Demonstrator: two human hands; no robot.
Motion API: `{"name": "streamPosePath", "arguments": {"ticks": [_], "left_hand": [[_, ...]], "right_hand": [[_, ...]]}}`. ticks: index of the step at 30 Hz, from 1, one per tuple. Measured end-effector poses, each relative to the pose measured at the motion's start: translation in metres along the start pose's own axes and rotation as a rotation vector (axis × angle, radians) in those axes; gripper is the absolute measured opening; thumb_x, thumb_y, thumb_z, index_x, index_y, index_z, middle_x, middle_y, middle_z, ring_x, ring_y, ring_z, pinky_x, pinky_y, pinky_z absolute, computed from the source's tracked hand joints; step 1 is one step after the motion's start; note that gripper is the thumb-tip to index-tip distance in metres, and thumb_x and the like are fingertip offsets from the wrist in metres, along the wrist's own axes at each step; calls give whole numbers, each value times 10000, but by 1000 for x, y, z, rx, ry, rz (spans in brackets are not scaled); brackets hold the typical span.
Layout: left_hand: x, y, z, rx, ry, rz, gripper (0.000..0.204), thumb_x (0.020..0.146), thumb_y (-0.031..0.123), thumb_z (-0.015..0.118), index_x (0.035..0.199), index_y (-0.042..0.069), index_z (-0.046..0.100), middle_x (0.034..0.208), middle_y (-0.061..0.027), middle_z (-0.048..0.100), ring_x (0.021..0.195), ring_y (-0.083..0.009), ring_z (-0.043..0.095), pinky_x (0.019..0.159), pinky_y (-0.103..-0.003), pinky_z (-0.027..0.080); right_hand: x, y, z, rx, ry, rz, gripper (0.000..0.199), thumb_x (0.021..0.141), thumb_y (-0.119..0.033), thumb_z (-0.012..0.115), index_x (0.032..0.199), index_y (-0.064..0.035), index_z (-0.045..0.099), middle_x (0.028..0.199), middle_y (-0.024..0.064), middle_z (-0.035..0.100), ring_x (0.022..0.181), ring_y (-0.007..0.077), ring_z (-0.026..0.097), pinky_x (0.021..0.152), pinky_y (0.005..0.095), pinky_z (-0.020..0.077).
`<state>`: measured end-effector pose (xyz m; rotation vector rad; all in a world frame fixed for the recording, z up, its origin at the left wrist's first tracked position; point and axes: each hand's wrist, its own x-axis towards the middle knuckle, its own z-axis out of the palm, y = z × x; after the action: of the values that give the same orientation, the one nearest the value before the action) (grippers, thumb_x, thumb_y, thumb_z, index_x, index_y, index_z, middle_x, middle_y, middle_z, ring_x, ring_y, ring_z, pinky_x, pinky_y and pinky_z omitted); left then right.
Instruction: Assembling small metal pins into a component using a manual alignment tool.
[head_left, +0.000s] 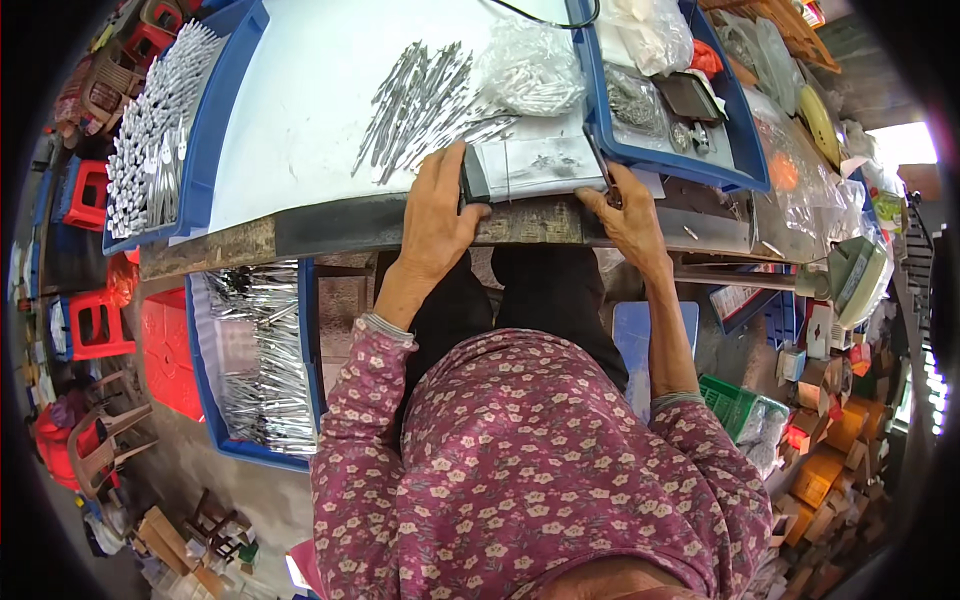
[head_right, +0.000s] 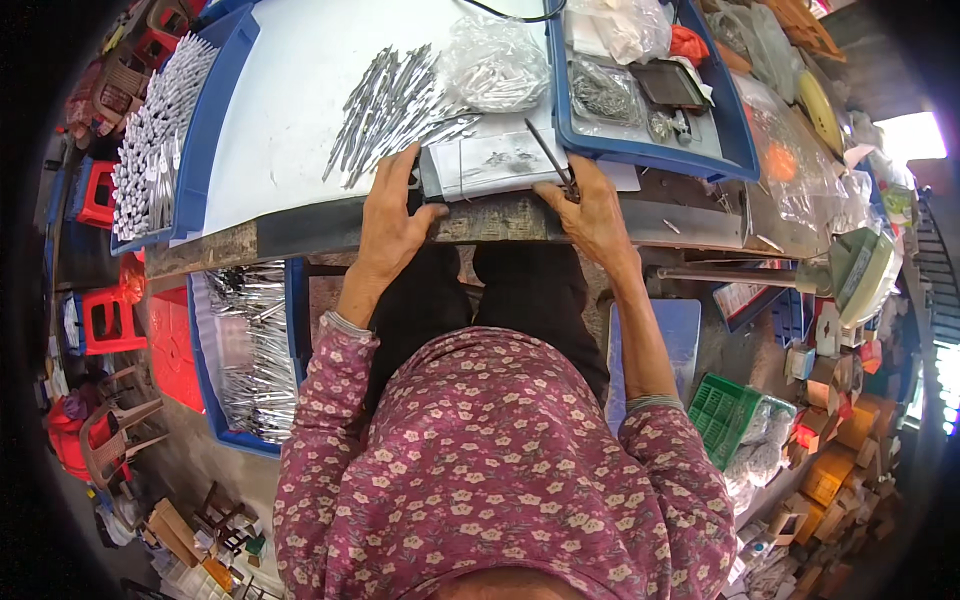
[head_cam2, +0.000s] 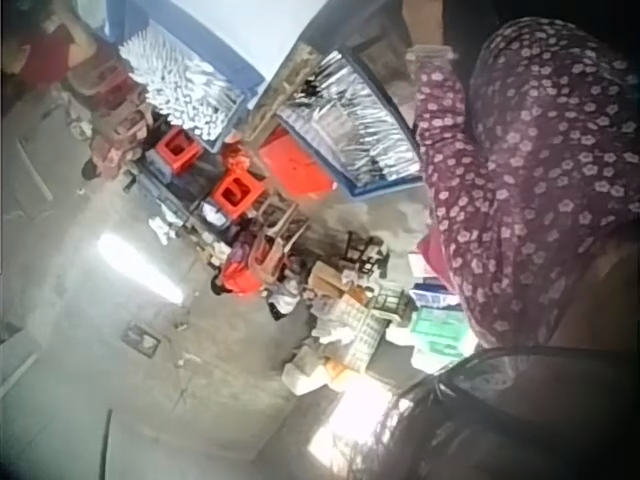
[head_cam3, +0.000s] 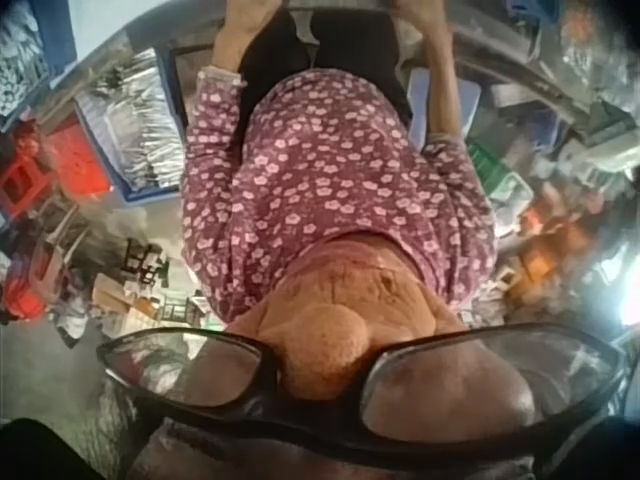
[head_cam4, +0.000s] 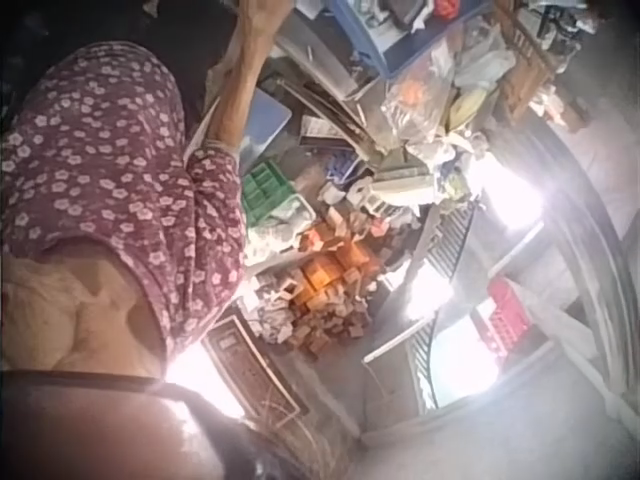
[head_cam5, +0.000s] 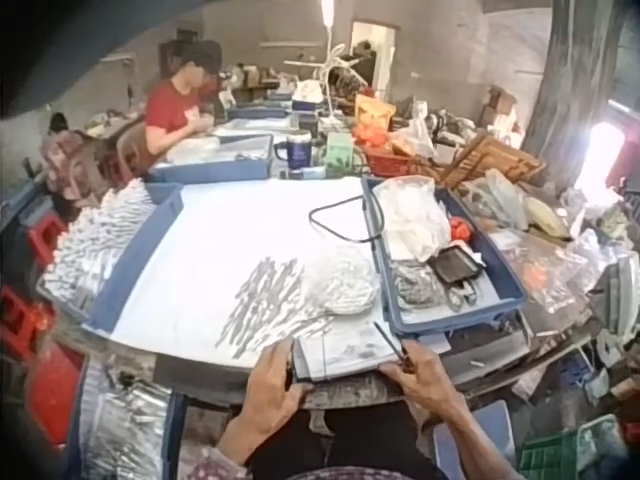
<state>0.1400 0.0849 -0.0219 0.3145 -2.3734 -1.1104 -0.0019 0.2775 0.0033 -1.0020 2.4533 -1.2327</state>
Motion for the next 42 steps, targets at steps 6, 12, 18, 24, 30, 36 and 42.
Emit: {"name": "streamPosePath", "arguments": {"ticks": [6,12,18,24,30,36,42], "left_hand": [[6,-5,-1,-15,42,35,654,628,-7,676,1226,-46,415,1094,-205,485,962,-355,516,810,-370,436],[16,-8,-7,-102,12,-40,668,599,8,713,1216,-5,457,1114,-163,514,941,-308,533,779,-332,447],[20,-13,-13,-142,-20,-62,678,559,22,751,1182,-3,485,1001,-97,527,822,-216,522,699,-289,437],[25,-15,-14,-178,-42,-33,668,568,28,746,1173,-26,469,976,-120,503,744,-222,495,651,-301,441],[29,-22,-13,-259,-61,-47,673,564,29,753,1175,-29,475,943,-105,494,763,-206,497,660,-288,445],[39,-31,-18,-265,-101,-7,633,581,19,748,1155,-20,484,947,-100,498,775,-205,512,664,-291,459],[44,-34,-20,-160,-82,79,654,566,54,772,1139,5,460,975,-106,521,795,-204,530,688,-298,463]], "right_hand": [[0,-5,1,-2,8,36,301,785,-163,653,1006,26,577,802,147,585,727,207,515,688,321,420],[3,-5,2,43,-7,103,306,792,-198,645,993,25,592,806,139,586,733,204,516,688,316,416],[6,0,5,33,-4,86,301,788,-189,641,998,20,593,811,143,588,742,221,520,696,325,415],[8,-6,6,101,18,96,281,794,-198,643,976,12,598,717,97,543,662,162,470,630,300,400],[9,5,10,96,51,80,269,802,-208,649,954,9,598,667,64,481,631,151,446,595,307,386],[5,1,18,140,86,128,250,806,-179,650,963,6,591,674,48,480,572,113,439,530,282,378],[8,4,20,129,74,72,264,831,-202,646,1011,-15,599,609,-58,453,518,30,394,459,196,321]]}}
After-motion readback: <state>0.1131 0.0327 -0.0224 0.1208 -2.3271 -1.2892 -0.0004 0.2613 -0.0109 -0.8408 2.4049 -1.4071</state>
